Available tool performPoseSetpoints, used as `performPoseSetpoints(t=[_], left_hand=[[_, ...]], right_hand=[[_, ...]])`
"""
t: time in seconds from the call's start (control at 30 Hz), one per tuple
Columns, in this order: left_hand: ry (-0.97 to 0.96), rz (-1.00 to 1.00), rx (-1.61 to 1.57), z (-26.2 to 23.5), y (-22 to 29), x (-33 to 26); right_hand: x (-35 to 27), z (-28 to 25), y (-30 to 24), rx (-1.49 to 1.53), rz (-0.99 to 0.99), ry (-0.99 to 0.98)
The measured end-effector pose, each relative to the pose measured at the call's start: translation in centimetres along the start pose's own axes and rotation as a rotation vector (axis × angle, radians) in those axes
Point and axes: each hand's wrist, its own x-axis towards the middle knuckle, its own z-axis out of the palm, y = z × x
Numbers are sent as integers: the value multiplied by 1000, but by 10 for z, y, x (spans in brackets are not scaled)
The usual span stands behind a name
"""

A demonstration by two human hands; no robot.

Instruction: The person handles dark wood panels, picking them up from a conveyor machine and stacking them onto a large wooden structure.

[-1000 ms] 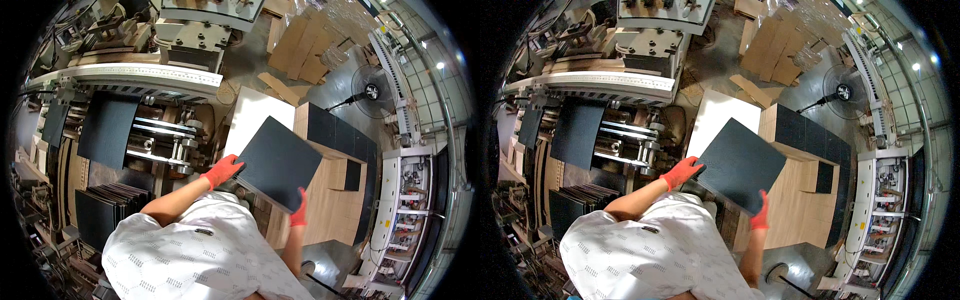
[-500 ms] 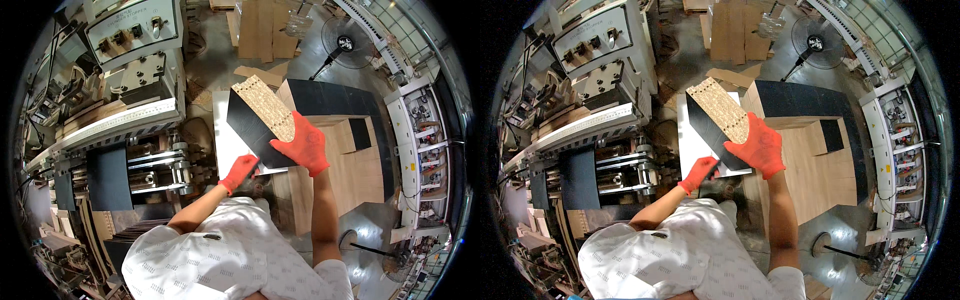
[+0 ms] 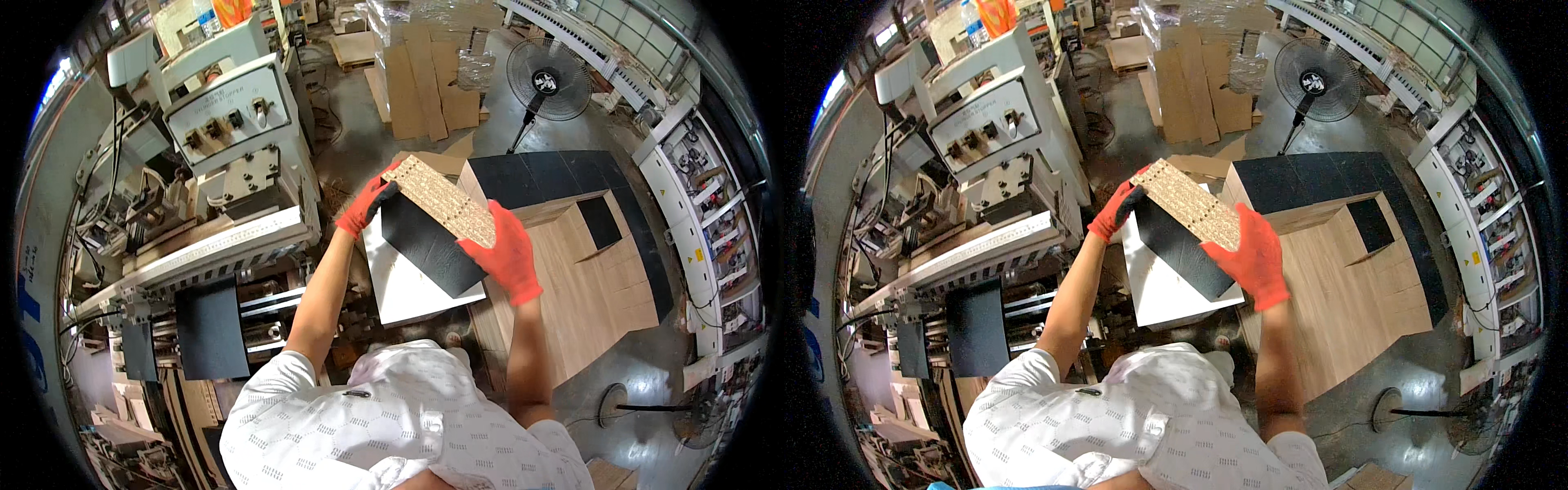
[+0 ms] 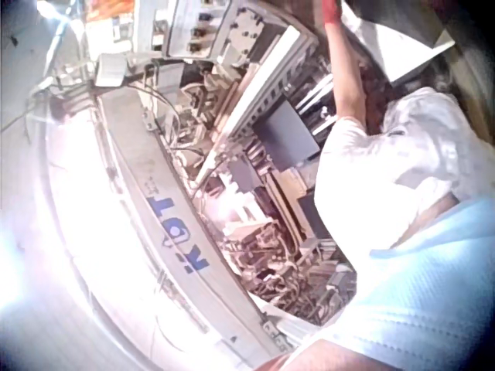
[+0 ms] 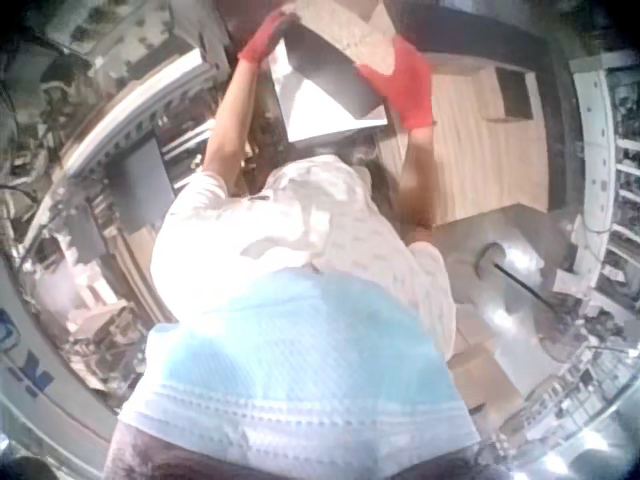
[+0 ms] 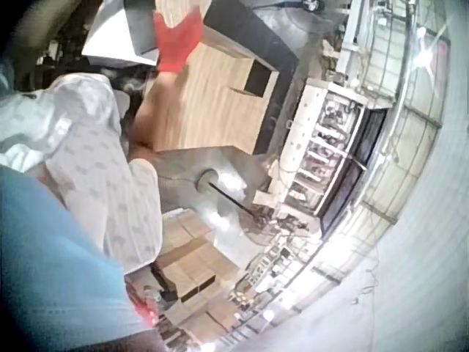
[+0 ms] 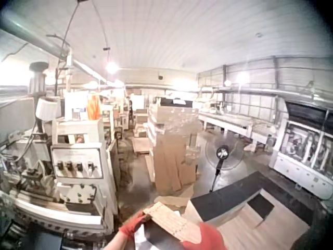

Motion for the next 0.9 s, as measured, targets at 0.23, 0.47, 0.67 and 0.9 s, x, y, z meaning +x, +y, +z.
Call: performPoseSetpoints(t=[0.23,0.47,0.67,0.9], left_hand=[[54,-13,-197,-2,-17,-7],[104,-84,-245,8,-14,-13],[176,-113,-107,-14,-51,-16],[148,-98,-16,10,-21,-16]], right_hand=[[-89,81,20,1235,366,553],[-86,117,10,1053,268,654],[-93,126,20,1008,322,638],[-107,137,33,786,438,595]])
